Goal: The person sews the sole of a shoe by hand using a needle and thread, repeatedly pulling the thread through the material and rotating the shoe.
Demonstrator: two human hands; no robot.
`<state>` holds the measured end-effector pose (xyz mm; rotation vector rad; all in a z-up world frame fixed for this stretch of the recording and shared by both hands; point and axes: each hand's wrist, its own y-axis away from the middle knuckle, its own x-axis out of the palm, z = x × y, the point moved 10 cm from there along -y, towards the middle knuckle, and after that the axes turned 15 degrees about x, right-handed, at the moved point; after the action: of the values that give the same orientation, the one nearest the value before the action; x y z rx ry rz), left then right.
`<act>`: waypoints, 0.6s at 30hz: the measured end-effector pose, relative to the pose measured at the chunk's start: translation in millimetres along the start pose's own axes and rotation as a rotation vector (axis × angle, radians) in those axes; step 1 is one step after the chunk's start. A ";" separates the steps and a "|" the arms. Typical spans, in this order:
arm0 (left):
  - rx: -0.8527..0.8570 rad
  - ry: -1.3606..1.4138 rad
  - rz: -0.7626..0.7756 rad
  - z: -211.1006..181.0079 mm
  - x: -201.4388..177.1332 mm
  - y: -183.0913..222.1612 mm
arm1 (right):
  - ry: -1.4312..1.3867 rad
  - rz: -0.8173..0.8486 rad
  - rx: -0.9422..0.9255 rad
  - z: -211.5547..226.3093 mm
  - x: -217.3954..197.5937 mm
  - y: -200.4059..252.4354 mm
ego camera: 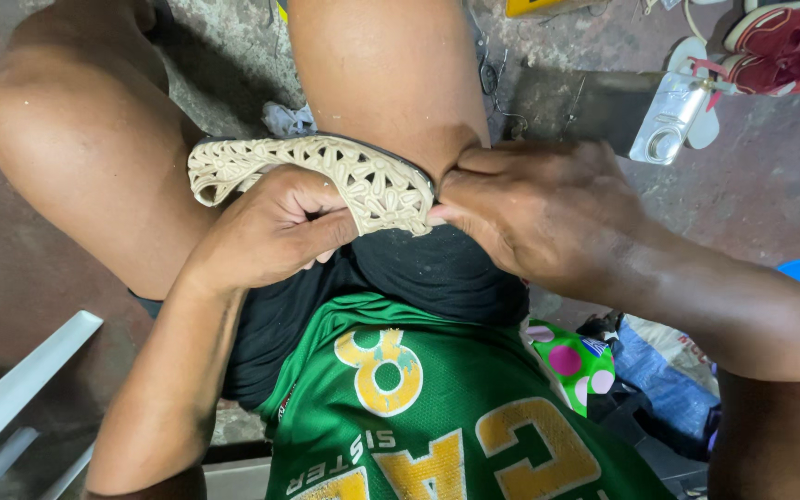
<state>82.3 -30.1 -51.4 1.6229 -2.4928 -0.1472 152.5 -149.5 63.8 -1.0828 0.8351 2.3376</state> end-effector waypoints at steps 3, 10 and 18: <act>-0.042 -0.029 0.015 3.1 0.2 1.5 | -0.054 -0.028 0.043 -8.8 4.3 3.4; 0.055 -0.124 -0.107 -7.0 -7.8 6.0 | -0.239 -0.079 -0.060 -12.9 6.5 10.2; -0.005 -0.438 -0.411 -46.0 -35.6 64.4 | -0.160 -0.008 0.003 -35.3 15.8 11.5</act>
<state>47.2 28.8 1.8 2.2906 -2.3836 -0.6183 154.8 -179.7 37.2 -0.8829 0.7724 2.3788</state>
